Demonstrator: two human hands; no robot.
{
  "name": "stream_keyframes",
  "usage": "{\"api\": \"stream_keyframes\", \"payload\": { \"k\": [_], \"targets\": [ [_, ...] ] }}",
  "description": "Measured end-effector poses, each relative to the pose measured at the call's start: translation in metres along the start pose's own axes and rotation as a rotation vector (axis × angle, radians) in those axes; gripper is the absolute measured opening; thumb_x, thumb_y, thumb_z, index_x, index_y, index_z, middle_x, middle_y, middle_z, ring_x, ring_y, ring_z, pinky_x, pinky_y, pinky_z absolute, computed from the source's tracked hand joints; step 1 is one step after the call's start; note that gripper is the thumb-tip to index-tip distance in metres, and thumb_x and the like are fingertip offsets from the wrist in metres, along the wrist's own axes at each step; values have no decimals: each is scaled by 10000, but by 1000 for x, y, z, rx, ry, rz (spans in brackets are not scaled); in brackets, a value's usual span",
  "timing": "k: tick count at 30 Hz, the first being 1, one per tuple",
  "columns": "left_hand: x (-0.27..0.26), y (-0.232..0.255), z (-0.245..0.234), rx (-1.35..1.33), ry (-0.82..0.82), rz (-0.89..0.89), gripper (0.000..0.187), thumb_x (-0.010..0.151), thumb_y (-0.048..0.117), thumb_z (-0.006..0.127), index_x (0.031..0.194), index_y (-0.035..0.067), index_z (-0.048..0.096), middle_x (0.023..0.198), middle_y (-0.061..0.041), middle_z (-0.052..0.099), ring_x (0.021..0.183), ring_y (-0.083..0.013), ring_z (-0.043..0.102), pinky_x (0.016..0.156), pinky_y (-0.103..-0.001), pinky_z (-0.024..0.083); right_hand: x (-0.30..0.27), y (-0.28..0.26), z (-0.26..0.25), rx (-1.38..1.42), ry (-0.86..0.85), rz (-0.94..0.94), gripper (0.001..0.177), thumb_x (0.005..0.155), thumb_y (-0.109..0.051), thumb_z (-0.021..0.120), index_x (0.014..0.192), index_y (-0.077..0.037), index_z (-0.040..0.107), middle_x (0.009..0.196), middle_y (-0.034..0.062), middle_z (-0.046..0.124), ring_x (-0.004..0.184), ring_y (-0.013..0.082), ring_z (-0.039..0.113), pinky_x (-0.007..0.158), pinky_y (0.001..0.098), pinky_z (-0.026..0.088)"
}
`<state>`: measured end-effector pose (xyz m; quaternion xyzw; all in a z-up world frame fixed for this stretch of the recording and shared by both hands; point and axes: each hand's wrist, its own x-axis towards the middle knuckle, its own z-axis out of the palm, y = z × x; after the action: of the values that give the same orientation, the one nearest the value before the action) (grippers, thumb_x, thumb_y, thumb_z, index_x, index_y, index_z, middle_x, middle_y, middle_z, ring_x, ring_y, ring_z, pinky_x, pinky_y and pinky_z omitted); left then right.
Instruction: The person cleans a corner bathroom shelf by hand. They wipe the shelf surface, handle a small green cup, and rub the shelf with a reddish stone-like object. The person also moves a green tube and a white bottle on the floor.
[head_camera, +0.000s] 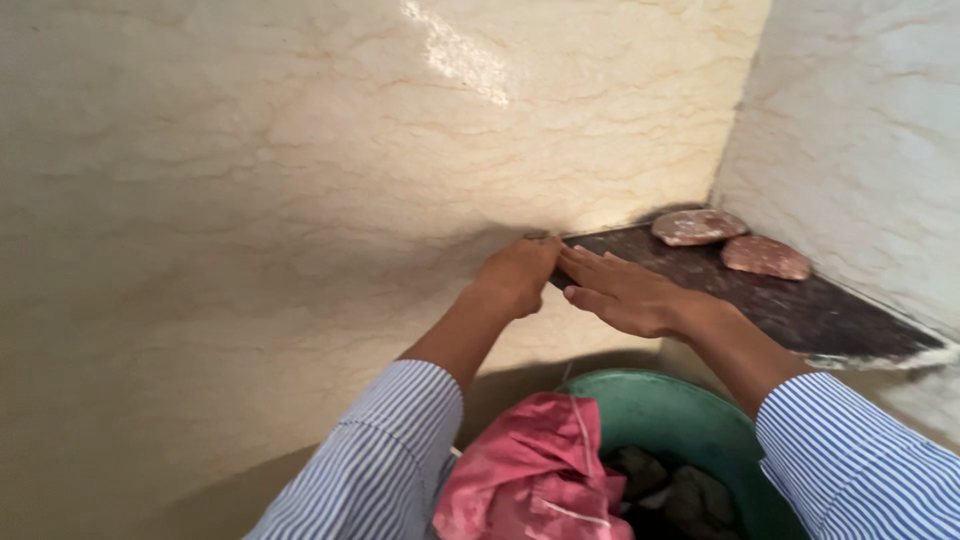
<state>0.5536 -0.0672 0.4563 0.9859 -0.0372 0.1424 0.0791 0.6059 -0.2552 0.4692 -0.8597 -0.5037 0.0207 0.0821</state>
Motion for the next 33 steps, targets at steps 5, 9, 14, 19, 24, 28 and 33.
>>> {"api": "stream_keyframes", "payload": {
  "k": [5,9,14,19,24,28,33],
  "targets": [
    [-1,2,20,158,53,82,939,672,7,852,1480,65,377,1618,-125,343,1496,-283,332,1179,-408,355,-37,14,-4,-36,-16,-6,749,1013,-557,230,1625,-158,65,1730,-8,47,1585,144,19,1274,370,34],
    [-5,17,23,287,-3,61,1071,732,153,871,1569,-12,223,1659,-202,230,1541,-314,232,1255,-430,221,-63,20,-5,-46,15,77,754,1003,-587,224,1621,-172,104,1728,-18,72,1591,134,33,1282,355,51],
    [-7,45,16,238,-162,189,1109,825,500,764,1587,-14,145,1674,-212,147,1563,-311,145,1272,-415,131,-75,21,-4,61,67,330,784,963,-636,162,1636,-238,111,1725,-43,79,1581,150,46,1277,379,55],
    [3,62,21,-160,-176,418,879,986,676,209,1616,65,160,1690,-160,145,1573,-297,99,1258,-490,47,-75,23,-3,234,213,403,797,961,-634,171,1633,-205,149,1721,2,119,1586,215,66,1261,401,107],
    [38,43,23,-58,-163,266,855,980,687,181,1620,124,241,1719,-83,187,1598,-242,130,1291,-487,73,-74,28,-7,197,290,297,840,982,-656,169,1630,-122,125,1720,88,135,1598,284,68,1276,424,102],
    [65,39,21,0,-231,46,868,985,707,205,1631,127,177,1728,-55,105,1597,-223,68,1295,-469,51,-72,25,-7,245,262,355,902,952,-697,178,1627,-115,37,1721,91,89,1585,289,53,1253,428,117],
    [68,65,29,-7,-250,-66,812,1002,638,210,1640,150,91,1728,-15,32,1594,-196,7,1283,-477,26,-71,25,-7,313,312,361,922,936,-720,153,1636,-125,68,1721,92,98,1588,301,40,1259,428,105]
  ]
}}
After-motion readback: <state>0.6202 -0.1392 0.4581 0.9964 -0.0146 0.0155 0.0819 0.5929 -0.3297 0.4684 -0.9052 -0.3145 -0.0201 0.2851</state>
